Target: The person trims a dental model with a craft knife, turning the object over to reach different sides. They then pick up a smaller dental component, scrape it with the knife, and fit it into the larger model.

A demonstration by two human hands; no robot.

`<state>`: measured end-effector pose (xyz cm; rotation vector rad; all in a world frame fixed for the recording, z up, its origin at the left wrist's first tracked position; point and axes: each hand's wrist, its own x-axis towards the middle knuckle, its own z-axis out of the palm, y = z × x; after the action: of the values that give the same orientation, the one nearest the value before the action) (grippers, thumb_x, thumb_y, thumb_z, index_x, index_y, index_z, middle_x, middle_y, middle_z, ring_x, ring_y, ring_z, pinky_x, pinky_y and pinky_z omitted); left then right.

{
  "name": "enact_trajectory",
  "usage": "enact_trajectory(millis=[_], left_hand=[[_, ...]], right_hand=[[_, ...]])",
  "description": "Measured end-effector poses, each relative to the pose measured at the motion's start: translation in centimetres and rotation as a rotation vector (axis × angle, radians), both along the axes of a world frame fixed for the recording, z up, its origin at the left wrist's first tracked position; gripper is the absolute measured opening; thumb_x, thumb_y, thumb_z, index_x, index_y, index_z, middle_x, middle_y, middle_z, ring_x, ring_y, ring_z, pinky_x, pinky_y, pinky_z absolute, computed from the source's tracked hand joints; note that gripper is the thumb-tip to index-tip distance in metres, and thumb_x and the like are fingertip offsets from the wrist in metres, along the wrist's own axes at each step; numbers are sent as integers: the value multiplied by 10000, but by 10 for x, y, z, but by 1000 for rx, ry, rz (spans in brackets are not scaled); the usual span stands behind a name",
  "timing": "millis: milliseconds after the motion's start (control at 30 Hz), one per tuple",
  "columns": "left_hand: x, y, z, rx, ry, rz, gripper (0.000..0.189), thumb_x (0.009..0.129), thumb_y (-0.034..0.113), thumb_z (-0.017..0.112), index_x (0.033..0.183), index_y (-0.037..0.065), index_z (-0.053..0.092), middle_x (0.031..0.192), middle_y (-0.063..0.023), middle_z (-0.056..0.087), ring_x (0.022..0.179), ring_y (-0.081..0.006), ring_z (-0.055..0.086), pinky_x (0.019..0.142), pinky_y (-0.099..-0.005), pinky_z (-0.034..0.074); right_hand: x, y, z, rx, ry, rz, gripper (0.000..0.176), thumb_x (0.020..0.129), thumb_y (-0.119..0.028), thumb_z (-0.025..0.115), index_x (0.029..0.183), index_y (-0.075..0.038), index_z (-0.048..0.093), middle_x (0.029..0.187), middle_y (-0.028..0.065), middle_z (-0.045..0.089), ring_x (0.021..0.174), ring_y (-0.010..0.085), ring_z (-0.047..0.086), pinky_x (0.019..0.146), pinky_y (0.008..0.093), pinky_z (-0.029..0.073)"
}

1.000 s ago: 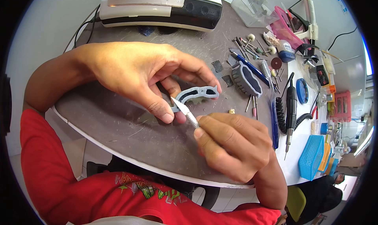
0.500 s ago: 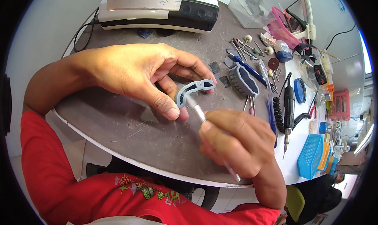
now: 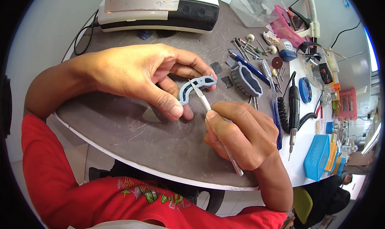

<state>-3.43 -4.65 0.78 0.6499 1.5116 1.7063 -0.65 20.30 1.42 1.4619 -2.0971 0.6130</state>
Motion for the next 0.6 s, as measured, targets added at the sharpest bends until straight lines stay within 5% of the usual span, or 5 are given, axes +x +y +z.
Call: enact_trajectory(millis=[300, 600], left_hand=[[5, -4, 2, -32, -27, 78, 1056, 803, 183, 795, 1513, -108, 69, 1547, -305, 262, 1079, -265, 666, 906, -294, 551], [5, -3, 5, -34, -52, 59, 1041, 816, 146, 779, 1515, -103, 50, 1552, -306, 245, 1023, -252, 681, 899, -294, 557]], right_hand=[[-3, 2, -2, -36, 33, -86, 251, 626, 69, 742, 840, -10, 637, 785, 122, 673, 587, 200, 643, 507, 276, 511], [-12, 10, -1, 28, -66, -203, 204, 697, 53, 737, 869, -5, 644, 818, 163, 686, 648, 233, 679, 558, 292, 531]])
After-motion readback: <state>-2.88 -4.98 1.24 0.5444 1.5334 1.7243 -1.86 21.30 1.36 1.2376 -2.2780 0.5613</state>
